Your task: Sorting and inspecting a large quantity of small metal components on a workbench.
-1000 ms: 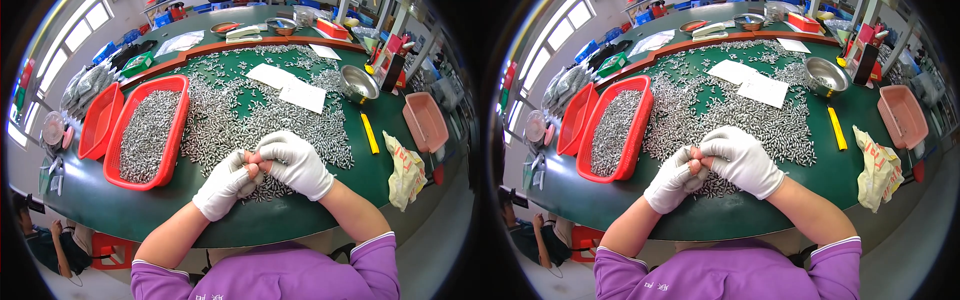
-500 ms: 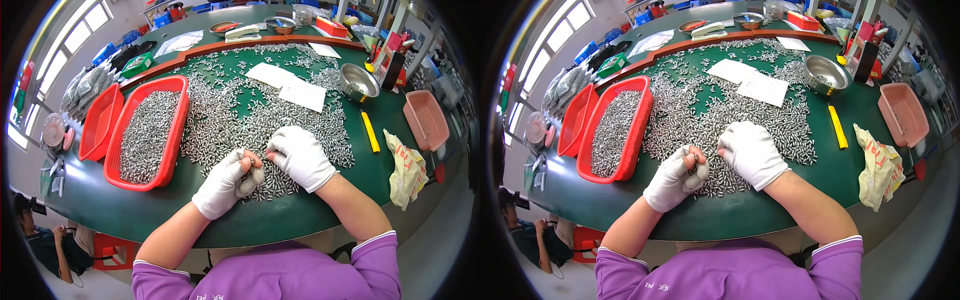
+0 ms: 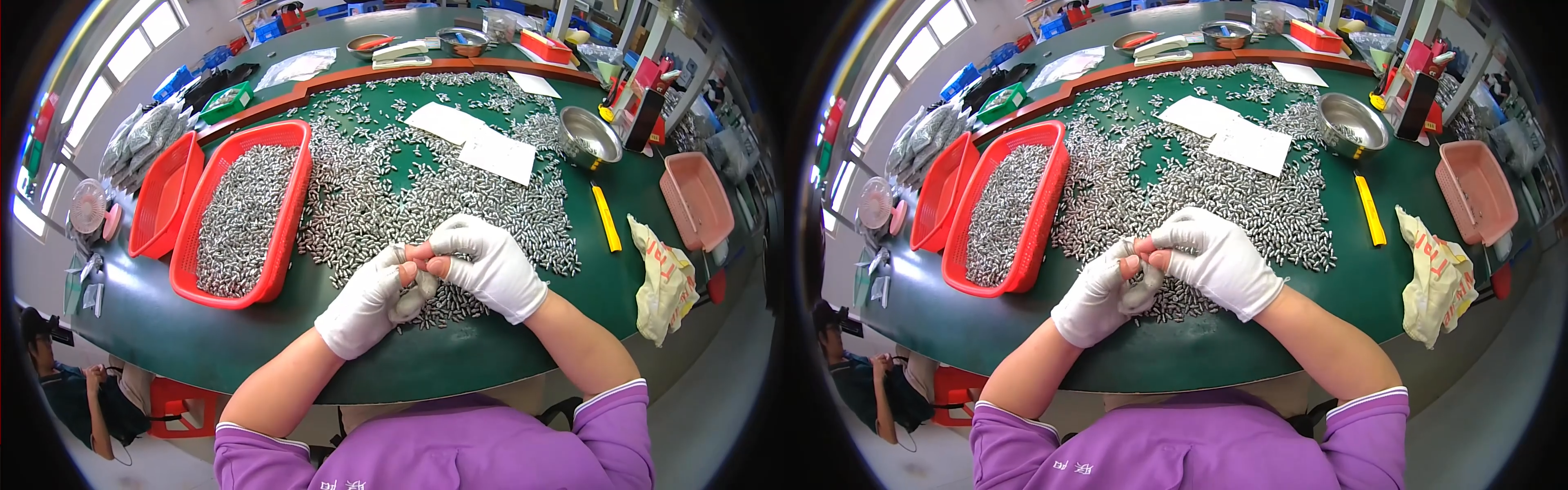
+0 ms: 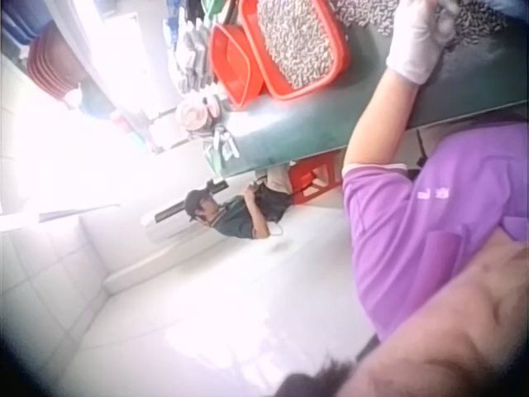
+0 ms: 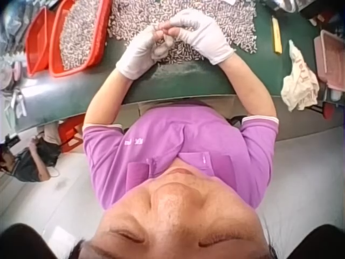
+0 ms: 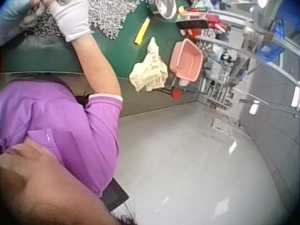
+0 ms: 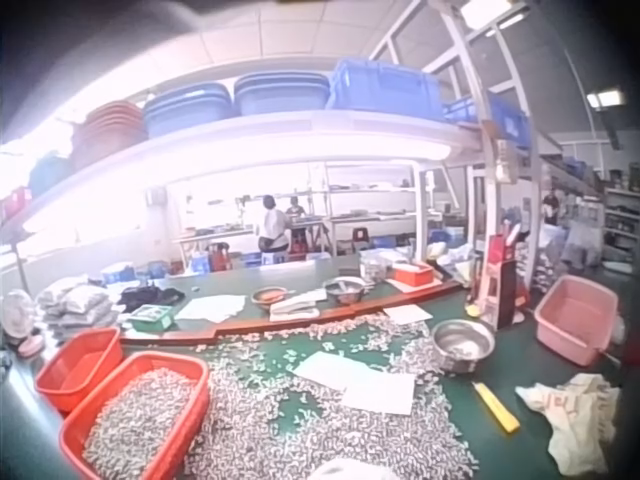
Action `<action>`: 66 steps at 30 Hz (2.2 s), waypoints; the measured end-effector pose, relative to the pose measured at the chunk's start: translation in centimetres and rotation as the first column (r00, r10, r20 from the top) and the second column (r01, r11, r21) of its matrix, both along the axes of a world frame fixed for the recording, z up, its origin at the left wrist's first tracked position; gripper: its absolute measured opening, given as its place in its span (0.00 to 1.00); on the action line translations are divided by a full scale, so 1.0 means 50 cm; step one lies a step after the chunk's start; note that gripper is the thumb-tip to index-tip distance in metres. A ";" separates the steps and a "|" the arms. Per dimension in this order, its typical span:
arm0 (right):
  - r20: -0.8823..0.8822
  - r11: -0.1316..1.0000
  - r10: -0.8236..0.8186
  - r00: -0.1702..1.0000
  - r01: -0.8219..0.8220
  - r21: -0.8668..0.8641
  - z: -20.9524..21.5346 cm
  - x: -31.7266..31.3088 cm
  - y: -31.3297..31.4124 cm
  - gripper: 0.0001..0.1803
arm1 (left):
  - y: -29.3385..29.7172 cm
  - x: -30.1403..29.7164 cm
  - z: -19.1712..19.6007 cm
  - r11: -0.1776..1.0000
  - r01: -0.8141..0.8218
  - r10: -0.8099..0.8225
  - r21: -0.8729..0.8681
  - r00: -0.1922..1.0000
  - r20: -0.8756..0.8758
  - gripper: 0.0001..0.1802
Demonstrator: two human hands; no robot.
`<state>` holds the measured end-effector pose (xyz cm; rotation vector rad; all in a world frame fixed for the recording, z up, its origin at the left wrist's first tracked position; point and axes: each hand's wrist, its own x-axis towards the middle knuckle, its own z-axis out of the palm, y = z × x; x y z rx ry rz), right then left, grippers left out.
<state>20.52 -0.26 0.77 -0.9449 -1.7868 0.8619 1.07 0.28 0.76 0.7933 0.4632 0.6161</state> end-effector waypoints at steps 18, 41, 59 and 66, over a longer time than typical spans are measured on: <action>0.563 0.915 -0.318 0.763 0.091 0.393 -0.019 0.027 0.024 0.07 | -0.011 0.005 -0.001 0.988 -0.155 0.156 0.017 0.978 -0.138 0.11; 0.625 0.932 -0.304 0.719 0.088 0.352 -0.015 0.012 0.023 0.05 | -0.012 0.006 0.000 0.987 -0.148 0.155 0.057 0.979 -0.130 0.12; 0.052 0.991 -0.118 0.992 0.114 0.071 0.016 -0.003 0.000 0.06 | 0.000 -0.003 -0.011 0.998 -0.047 0.048 -0.034 0.998 0.036 0.15; 0.049 0.995 -0.035 0.998 0.030 0.095 0.011 -0.002 0.003 0.06 | -0.002 -0.001 -0.009 0.999 -0.032 0.033 -0.023 0.999 0.028 0.15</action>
